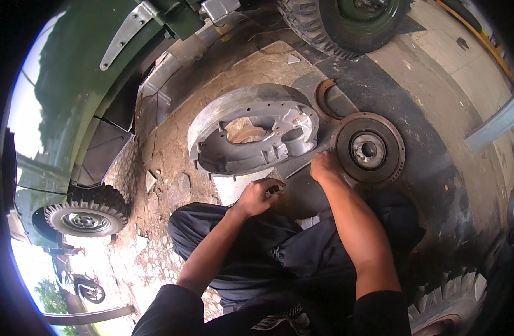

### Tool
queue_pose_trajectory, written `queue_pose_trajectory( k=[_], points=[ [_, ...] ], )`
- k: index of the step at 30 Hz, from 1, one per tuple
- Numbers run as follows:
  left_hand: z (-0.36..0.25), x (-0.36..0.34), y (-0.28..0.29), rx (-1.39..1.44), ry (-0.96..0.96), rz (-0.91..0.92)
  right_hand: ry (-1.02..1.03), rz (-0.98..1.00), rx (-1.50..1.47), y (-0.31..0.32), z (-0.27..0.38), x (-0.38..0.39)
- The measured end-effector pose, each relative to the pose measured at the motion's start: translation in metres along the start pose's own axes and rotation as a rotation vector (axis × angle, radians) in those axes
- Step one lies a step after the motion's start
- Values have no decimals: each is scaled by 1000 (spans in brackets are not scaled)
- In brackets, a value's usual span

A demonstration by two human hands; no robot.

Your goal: The person removes a brake shoe from a drum brake assembly using a screwdriver, then cleans the assembly with sandpaper. The person works on the brake components while sitting on the floor.

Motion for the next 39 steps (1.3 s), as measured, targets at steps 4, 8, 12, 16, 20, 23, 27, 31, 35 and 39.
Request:
queue_pose_trajectory(
  k=[4,8,12,16,20,23,27,31,35,39],
  points=[
    [7,-9,-9,-25,107,54,-19,66,17,0,13,8],
    [27,-15,-22,-40,70,11,16,188,121,-13,10,4],
    [45,-11,-19,103,101,-63,250,210,-88,10,33,3],
    [37,-17,-1,274,137,-205,278,162,-561,76,69,19],
    [47,-20,1,741,312,-222,254,246,-912,83,74,21],
    [55,-16,7,902,406,-337,238,421,-1172,80,86,31],
    [61,-12,13,1043,515,-363,169,659,-1339,61,103,41],
    [68,0,15,1173,525,-339,174,651,-1330,60,117,51],
    [55,-7,20,1221,474,-318,319,442,-1256,69,114,25],
    [58,2,23,1142,542,-345,291,595,-1347,67,118,31]
  ],
)
Point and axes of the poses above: each hand's wrist, its own x-axis away from the middle knuckle, its own y-axis out of the back of the hand, z = x × y, the point moved 9 cm from there along -x, towards the middle knuckle, and after that the axes turned 8 degrees about -z, right-handed, at the moved point
